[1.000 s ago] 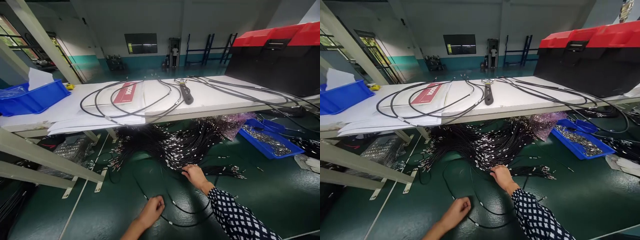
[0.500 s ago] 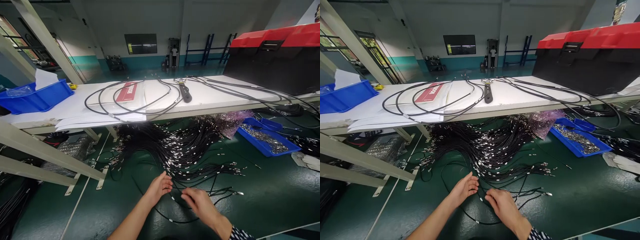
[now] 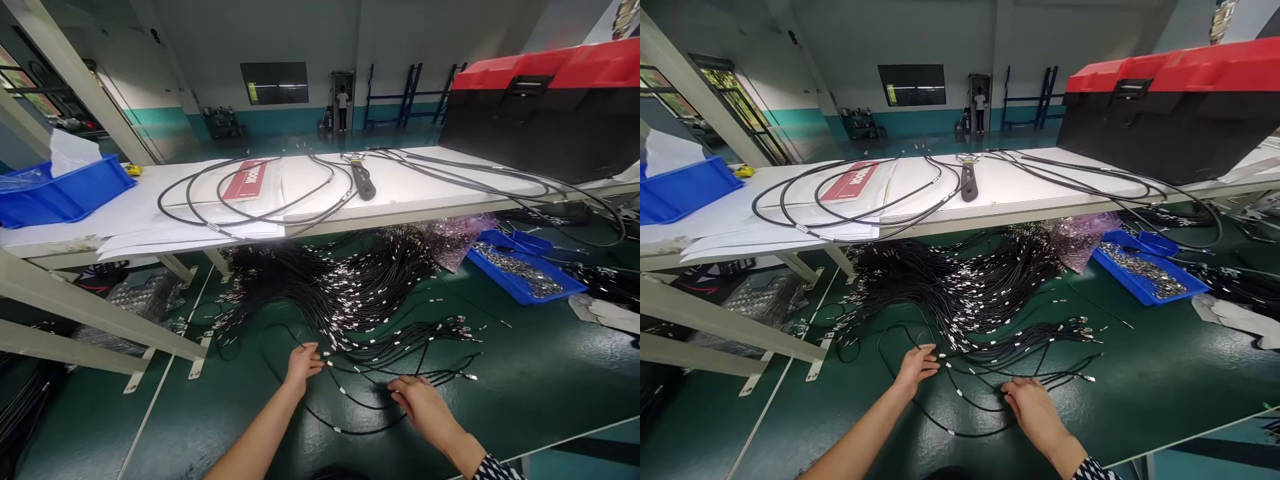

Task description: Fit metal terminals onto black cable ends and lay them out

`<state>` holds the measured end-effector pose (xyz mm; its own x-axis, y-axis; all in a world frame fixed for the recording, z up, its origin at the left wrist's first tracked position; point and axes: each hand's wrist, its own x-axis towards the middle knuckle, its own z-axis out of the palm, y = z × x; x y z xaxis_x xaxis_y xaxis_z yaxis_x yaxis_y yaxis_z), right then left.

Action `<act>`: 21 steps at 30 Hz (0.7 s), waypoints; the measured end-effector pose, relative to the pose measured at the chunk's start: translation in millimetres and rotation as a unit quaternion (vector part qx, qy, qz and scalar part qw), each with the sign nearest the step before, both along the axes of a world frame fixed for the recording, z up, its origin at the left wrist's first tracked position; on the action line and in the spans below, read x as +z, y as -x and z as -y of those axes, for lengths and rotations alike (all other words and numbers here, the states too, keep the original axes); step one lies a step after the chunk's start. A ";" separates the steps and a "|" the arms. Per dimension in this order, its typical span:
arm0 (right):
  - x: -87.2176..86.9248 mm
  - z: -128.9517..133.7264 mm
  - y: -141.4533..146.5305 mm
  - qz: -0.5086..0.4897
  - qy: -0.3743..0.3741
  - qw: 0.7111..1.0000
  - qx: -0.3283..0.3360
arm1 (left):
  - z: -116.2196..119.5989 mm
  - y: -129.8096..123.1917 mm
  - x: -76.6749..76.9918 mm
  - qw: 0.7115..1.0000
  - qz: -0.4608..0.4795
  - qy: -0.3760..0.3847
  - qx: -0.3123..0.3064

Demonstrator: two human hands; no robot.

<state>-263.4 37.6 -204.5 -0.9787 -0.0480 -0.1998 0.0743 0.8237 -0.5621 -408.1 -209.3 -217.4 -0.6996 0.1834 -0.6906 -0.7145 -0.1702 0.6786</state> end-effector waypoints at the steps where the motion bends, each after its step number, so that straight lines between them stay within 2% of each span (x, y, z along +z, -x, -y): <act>1: -4.6 2.0 -0.2 -0.007 -0.003 1.000 -0.021 | 1.3 -4.6 2.7 1.000 -0.006 -0.006 0.007; 2: -8.1 6.8 -0.6 -0.011 0.017 0.999 -0.043 | 2.1 -11.1 6.6 1.000 -0.011 -0.019 0.008; 3: -10.4 13.7 -0.7 -0.008 0.071 0.995 -0.070 | 2.3 -19.4 11.7 0.999 -0.014 -0.039 0.002; 4: -11.5 21.7 0.0 0.011 0.161 0.981 -0.104 | 2.1 -29.3 17.6 0.998 -0.015 -0.061 -0.008; 5: -11.6 29.2 2.0 0.044 0.284 0.947 -0.144 | 1.9 -40.5 23.9 0.996 -0.014 -0.085 -0.021; 6: -11.1 34.4 5.5 0.078 0.422 0.882 -0.194 | 1.9 -52.5 30.2 0.994 -0.012 -0.106 -0.036; 7: -10.1 36.2 10.6 0.104 0.545 0.794 -0.246 | 2.7 -64.7 36.0 0.991 -0.007 -0.124 -0.050; 8: -9.0 33.5 17.1 0.112 0.632 0.709 -0.292 | 4.6 -76.4 40.8 0.989 -0.002 -0.137 -0.061; 9: -7.6 26.4 24.3 0.101 0.686 0.639 -0.333 | 7.8 -87.0 44.3 0.987 0.004 -0.147 -0.068; 10: -5.9 15.4 31.5 0.074 0.713 0.593 -0.366 | 12.5 -95.9 46.3 0.986 0.011 -0.153 -0.071; 11: -3.6 2.0 37.8 0.043 0.723 0.570 -0.389 | 18.5 -102.7 46.9 0.985 0.018 -0.158 -0.068; 13: 4.4 -26.0 45.5 -0.010 0.726 0.557 -0.403 | 33.5 -108.5 44.2 0.984 0.039 -0.167 -0.040; 15: 19.1 -47.4 44.6 -0.054 0.737 0.539 -0.403 | 50.0 -103.8 38.9 0.983 0.066 -0.172 0.014; 18: 54.9 -62.0 31.3 -0.106 0.757 0.519 -0.382 | 72.4 -82.6 33.2 0.973 0.090 -0.171 0.125; 21: 96.4 -69.7 15.9 -0.188 0.769 0.498 -0.354 | 89.7 -56.5 35.4 0.956 0.080 -0.175 0.224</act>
